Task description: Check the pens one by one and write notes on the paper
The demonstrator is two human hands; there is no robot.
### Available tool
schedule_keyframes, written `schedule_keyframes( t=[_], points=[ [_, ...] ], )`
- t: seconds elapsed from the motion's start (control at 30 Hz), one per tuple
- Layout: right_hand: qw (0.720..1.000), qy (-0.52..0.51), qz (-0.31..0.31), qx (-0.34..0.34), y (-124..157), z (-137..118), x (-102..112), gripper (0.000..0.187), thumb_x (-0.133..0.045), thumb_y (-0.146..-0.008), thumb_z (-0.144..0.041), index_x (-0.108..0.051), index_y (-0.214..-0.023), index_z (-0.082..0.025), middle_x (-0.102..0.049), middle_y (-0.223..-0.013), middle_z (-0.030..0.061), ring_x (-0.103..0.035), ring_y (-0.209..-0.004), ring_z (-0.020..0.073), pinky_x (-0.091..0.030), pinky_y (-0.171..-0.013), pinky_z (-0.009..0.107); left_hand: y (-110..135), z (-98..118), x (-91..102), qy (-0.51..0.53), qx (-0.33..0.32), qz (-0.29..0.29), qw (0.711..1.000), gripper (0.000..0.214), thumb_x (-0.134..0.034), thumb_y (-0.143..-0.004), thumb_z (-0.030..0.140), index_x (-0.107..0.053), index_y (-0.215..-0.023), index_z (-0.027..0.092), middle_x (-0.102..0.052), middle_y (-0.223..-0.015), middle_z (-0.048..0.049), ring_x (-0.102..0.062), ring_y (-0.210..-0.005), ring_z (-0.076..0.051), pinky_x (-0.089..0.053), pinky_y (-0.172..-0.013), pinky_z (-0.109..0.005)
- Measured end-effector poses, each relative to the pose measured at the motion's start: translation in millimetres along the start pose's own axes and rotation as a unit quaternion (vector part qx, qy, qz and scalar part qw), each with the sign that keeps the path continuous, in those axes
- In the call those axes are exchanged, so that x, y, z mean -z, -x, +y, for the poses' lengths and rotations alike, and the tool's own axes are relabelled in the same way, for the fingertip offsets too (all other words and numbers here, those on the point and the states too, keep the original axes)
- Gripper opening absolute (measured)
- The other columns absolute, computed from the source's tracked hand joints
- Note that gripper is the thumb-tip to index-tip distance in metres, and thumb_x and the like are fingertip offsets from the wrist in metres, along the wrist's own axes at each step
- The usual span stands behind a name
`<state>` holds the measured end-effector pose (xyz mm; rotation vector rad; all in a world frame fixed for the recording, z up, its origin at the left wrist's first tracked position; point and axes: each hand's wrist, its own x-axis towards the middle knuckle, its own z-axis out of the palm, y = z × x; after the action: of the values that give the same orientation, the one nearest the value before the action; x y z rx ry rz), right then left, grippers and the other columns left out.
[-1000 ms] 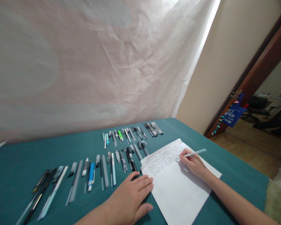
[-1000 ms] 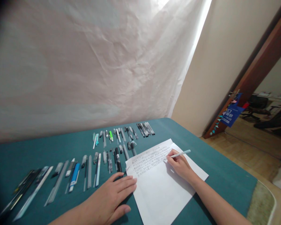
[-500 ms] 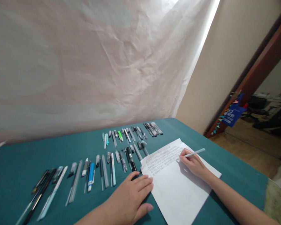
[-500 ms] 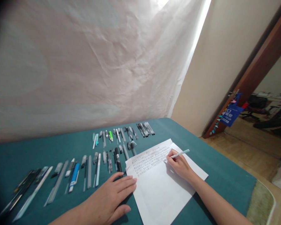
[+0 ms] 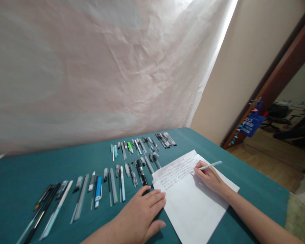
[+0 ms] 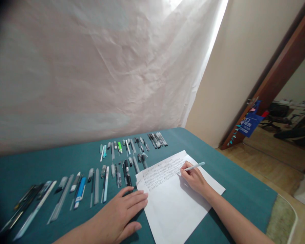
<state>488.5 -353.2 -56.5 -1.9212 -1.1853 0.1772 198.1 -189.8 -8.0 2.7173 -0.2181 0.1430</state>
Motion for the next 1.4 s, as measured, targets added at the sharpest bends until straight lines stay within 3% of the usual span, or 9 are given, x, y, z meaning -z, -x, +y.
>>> schedule_keyframes(
  t=[0.67,0.77,0.9,1.03,1.23,1.4],
  points=[
    [0.998,-0.041,0.025,-0.042,-1,-1,0,0.022,-0.045,-0.081,-0.031,-0.047,-0.063,-0.019,-0.041,-0.052,-0.0050,-0.038,-0.048,0.0098,-0.031,-0.047,0.022,0,2,1.7,-0.021,0.001,-0.014,1.000,0.046,-0.040,-0.087,0.040,-0.036,-0.129,0.024,-0.041,-0.135,-0.0062,-0.037,-0.123,-0.023,-0.019,-0.103,-0.044],
    [0.999,-0.037,0.015,-0.032,-3,-11,-1,0.026,-0.043,-0.083,-0.035,-0.047,-0.063,-0.019,-0.044,-0.053,-0.0041,-0.040,-0.049,0.0103,-0.033,-0.048,0.022,2,4,2.9,-0.021,-0.002,0.002,1.000,0.043,-0.042,-0.086,0.039,-0.041,-0.125,0.022,-0.044,-0.132,-0.0079,-0.039,-0.120,-0.023,-0.022,-0.102,-0.043],
    [0.999,-0.015,-0.029,0.041,-12,-40,-6,0.025,-0.039,-0.086,-0.037,-0.054,-0.076,-0.019,-0.052,-0.059,-0.0014,-0.048,-0.054,0.0120,-0.038,-0.054,0.024,3,6,5.8,-0.014,0.022,0.053,0.998,0.038,-0.042,-0.086,0.036,-0.046,-0.120,0.021,-0.052,-0.123,-0.0079,-0.044,-0.114,-0.022,-0.025,-0.100,-0.040],
    [0.989,0.035,-0.087,0.111,-41,-65,-23,0.024,-0.036,-0.087,-0.034,-0.056,-0.092,-0.020,-0.056,-0.062,-0.0008,-0.052,-0.056,0.0137,-0.040,-0.055,0.025,4,4,8.2,-0.008,0.066,0.111,0.992,0.029,-0.039,-0.088,0.030,-0.051,-0.113,0.021,-0.057,-0.112,-0.0066,-0.048,-0.105,-0.020,-0.029,-0.096,-0.038],
    [0.982,0.096,-0.104,0.122,-99,-69,-72,0.015,-0.055,-0.074,-0.025,-0.056,-0.088,-0.019,-0.059,-0.063,-0.0017,-0.053,-0.057,0.0130,-0.038,-0.054,0.023,6,0,8.3,-0.017,0.083,0.161,0.983,0.023,-0.038,-0.088,0.024,-0.055,-0.104,0.020,-0.059,-0.103,-0.0049,-0.050,-0.098,-0.019,-0.032,-0.091,-0.037],
    [0.978,0.128,-0.113,0.121,-117,-72,-100,0.016,-0.056,-0.069,-0.014,-0.054,-0.084,-0.018,-0.062,-0.067,-0.0004,-0.055,-0.060,0.0128,-0.036,-0.055,0.021,8,-3,7.8,-0.028,0.073,0.188,0.979,0.025,-0.036,-0.088,0.026,-0.056,-0.102,0.020,-0.060,-0.098,-0.0064,-0.051,-0.095,-0.019,-0.034,-0.089,-0.037]
  ],
)
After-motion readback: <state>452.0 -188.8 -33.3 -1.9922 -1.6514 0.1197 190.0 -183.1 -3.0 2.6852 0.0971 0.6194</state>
